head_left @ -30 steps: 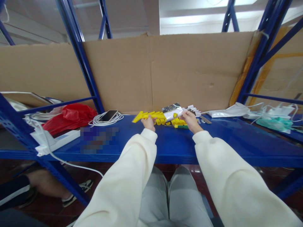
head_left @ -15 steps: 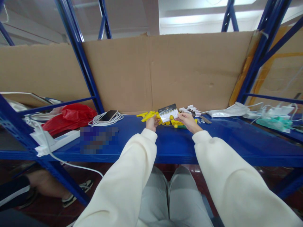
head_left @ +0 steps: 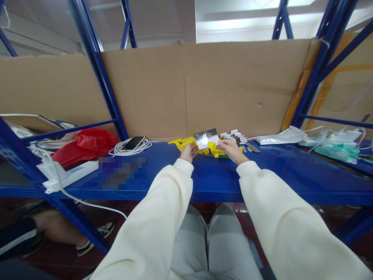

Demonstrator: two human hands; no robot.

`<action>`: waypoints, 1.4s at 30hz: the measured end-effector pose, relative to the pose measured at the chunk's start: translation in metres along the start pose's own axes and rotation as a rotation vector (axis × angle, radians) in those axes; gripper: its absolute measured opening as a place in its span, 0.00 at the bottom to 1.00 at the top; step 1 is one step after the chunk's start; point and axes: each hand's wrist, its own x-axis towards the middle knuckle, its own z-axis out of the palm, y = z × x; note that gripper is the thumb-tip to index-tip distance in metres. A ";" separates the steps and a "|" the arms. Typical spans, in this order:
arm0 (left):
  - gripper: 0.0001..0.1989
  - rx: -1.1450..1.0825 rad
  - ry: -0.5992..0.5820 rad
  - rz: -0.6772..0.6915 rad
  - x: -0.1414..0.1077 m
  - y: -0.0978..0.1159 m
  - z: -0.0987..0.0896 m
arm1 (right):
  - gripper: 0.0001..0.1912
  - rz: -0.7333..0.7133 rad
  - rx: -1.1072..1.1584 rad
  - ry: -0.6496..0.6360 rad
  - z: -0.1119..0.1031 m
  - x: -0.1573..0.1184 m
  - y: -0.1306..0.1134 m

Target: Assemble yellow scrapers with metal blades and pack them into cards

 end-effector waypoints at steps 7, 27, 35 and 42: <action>0.07 0.080 -0.007 0.034 0.001 -0.003 0.002 | 0.21 0.004 -0.055 0.027 -0.001 0.003 0.005; 0.04 0.131 -0.043 0.064 -0.013 -0.001 0.012 | 0.21 -0.056 -0.052 -0.023 0.002 -0.002 0.005; 0.20 0.158 -0.112 0.046 -0.010 0.003 0.010 | 0.24 -0.065 0.004 -0.011 0.000 0.003 0.009; 0.14 0.251 -0.096 0.098 -0.009 0.000 0.006 | 0.20 -0.057 -0.007 -0.010 -0.001 0.002 0.008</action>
